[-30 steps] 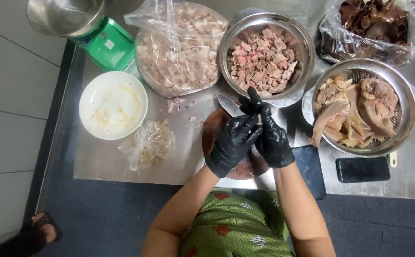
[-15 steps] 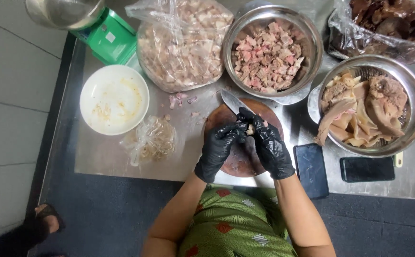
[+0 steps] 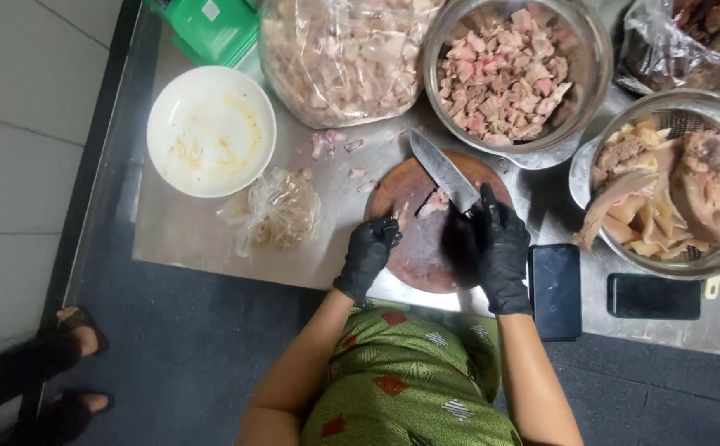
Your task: Cutting and trimming pieces of meat on a wooden board in a food production setting.
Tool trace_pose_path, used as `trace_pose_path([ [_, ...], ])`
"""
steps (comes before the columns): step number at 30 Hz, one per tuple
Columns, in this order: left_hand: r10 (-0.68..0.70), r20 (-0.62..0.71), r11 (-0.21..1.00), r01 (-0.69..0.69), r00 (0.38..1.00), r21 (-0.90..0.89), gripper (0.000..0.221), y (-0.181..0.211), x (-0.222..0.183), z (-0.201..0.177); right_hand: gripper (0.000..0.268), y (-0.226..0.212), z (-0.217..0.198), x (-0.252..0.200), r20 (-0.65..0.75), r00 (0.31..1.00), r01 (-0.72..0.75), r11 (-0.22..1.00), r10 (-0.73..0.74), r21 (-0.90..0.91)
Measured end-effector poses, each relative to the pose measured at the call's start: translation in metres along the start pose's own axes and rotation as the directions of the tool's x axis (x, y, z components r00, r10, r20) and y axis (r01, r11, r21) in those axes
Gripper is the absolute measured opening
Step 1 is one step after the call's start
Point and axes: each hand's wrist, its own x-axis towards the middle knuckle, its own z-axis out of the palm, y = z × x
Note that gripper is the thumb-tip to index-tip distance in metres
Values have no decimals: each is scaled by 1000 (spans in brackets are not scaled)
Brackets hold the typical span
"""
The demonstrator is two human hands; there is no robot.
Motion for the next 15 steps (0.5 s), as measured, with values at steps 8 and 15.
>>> trace_pose_path([
  [8,-112,-9,963,111,994,244,21,36,-6,-16,86,-30,-16,-14,99,994,-39,995,48,-97],
  [15,-275,-35,959,277,961,53,21,33,-9,-18,59,-73,-21,-98,481,827,-319,947,290,-21],
])
